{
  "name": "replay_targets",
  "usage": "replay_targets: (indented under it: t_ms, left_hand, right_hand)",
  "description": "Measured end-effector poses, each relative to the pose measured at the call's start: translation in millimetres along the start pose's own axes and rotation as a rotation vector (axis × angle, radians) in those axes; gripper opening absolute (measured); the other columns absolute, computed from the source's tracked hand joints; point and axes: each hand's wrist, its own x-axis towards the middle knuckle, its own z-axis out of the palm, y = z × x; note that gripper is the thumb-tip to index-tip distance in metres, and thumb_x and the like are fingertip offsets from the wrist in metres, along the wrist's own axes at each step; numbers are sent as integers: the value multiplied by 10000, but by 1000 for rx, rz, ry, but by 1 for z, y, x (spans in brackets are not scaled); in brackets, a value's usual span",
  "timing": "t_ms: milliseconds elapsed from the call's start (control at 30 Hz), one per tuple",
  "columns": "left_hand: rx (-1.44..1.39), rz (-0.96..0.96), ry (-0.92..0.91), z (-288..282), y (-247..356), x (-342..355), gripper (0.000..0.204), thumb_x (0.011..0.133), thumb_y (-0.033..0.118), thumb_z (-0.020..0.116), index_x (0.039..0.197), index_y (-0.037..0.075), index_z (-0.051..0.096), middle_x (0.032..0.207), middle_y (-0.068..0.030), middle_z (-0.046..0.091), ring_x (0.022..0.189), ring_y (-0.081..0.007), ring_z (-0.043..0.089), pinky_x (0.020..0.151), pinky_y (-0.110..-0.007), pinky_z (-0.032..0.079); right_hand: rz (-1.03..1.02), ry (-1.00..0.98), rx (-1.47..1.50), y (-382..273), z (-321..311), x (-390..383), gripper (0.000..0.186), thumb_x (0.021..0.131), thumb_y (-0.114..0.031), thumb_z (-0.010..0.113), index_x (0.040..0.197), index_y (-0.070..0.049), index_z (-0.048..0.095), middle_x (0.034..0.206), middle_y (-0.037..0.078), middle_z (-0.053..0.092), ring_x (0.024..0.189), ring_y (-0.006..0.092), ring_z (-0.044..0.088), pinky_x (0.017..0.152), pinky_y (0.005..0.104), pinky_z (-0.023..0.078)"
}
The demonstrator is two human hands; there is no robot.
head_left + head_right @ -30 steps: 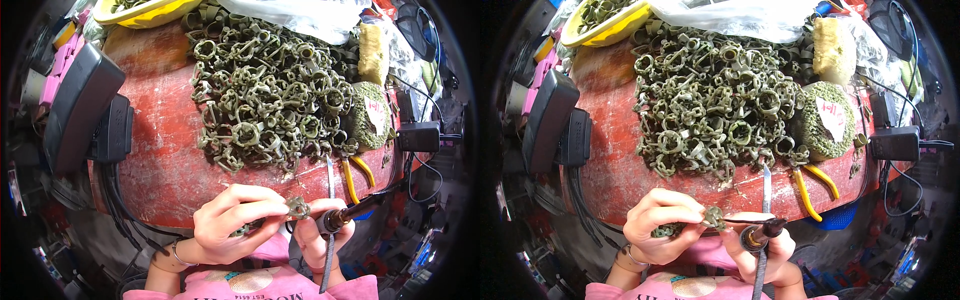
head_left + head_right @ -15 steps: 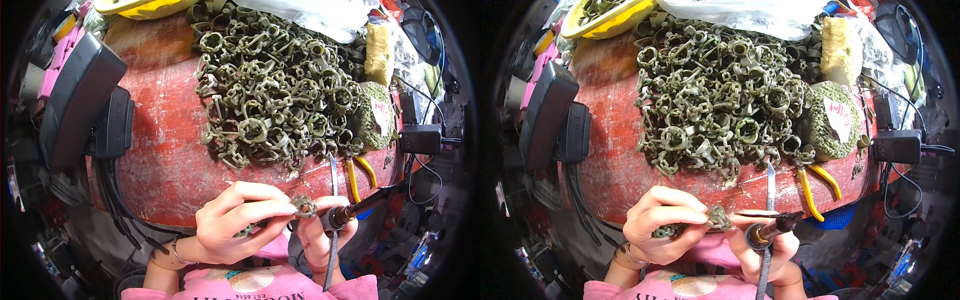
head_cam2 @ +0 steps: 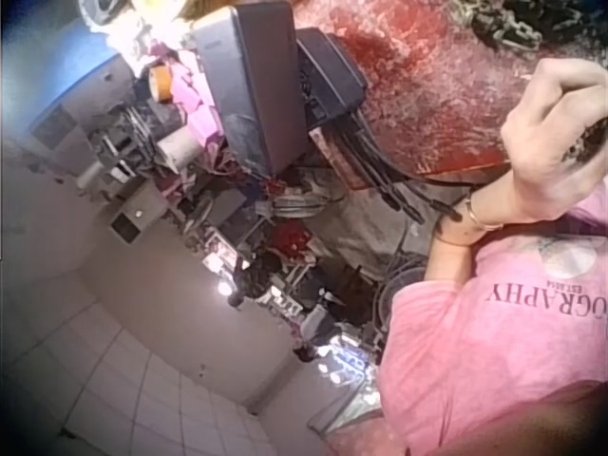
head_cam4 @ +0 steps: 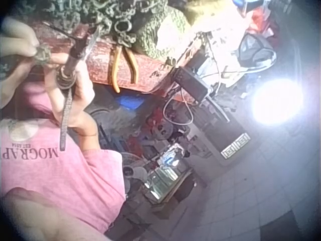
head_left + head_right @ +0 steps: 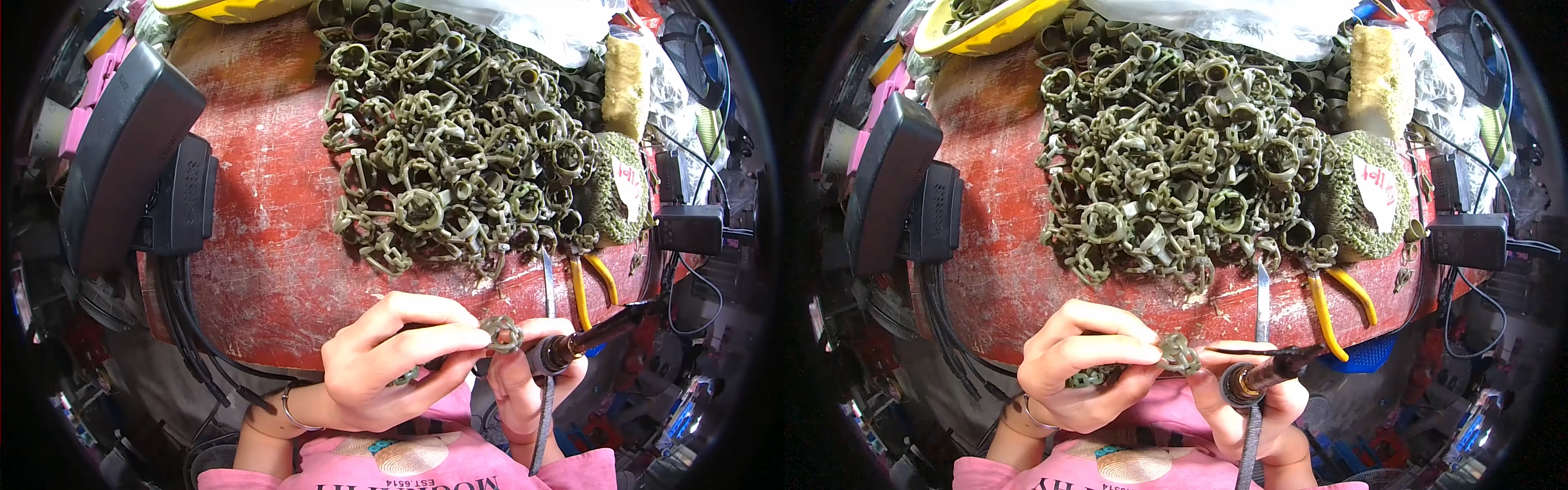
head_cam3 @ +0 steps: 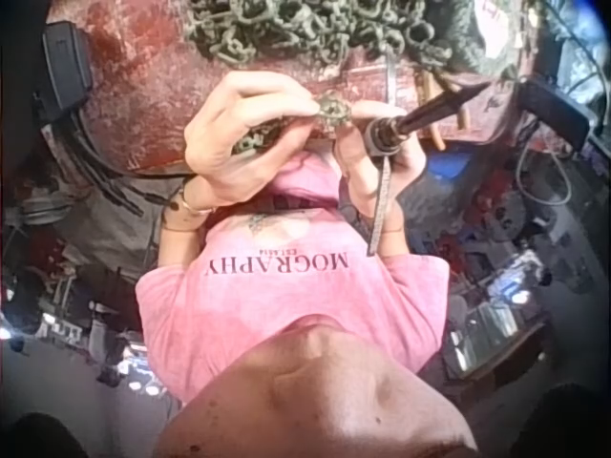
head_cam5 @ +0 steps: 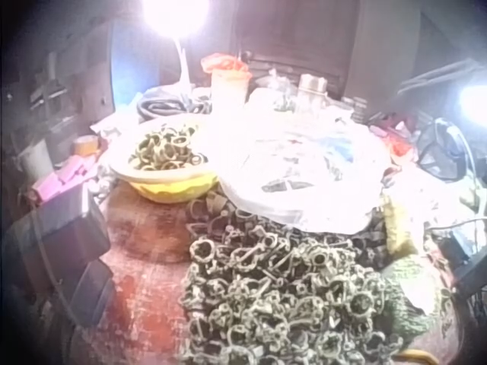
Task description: Soldering or cleaning small plastic components with a handheld tool.
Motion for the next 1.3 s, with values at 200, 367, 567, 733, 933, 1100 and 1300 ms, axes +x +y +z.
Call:
replay_targets:
  t_ms: [200,367,567,733,933,1100,1300]
  left_hand:
    - [11,-12,-14,0,1,2,302,600,-81,671,879,16,610,833,-103,574,715,-169,585,591,-245,492]
    - [-2,-44,-30,-5,1,-1,277,614,-74,670,868,13,601,849,-106,578,741,-183,589,625,-261,493]
    - [-114,-94,-61,-7,4,1,239,644,-68,659,863,-4,588,871,-127,600,765,-196,595,663,-267,486]
    - [-204,-151,-50,-6,1,-2,220,648,-69,650,847,-2,585,874,-144,610,763,-200,606,669,-264,487]
    - [-251,-209,-20,-4,1,-2,199,648,-67,648,823,-2,579,861,-145,615,761,-197,606,668,-273,489]
    - [-279,-307,28,0,6,-4,187,655,-57,650,819,-5,576,845,-149,617,752,-202,606,671,-280,488]
    - [-243,-352,64,0,9,-3,166,672,-33,650,820,-15,575,814,-148,618,738,-204,604,657,-278,481]
  right_hand:
    - [3,-2,92,-3,2,0,159,697,-1,656,839,20,588,815,116,603,710,153,590,623,241,473]
    - [78,27,179,-9,6,-1,123,721,-34,637,825,20,597,784,100,618,659,110,578,598,226,467]
    - [169,9,194,-21,-30,-11,210,691,-210,674,701,-1,648,507,20,563,425,61,485,394,187,364]
    - [370,71,397,-30,-39,0,102,568,-2,543,596,88,582,406,52,474,300,74,390,293,195,272]
    - [336,106,425,-23,-37,11,89,648,27,460,682,100,497,358,35,379,260,61,282,264,202,205]
    - [278,94,391,-14,-40,14,132,713,43,434,818,104,485,378,30,385,271,54,277,275,191,222]
    - [182,10,246,-4,-42,15,251,779,-63,460,969,100,438,405,37,369,279,56,266,270,179,223]
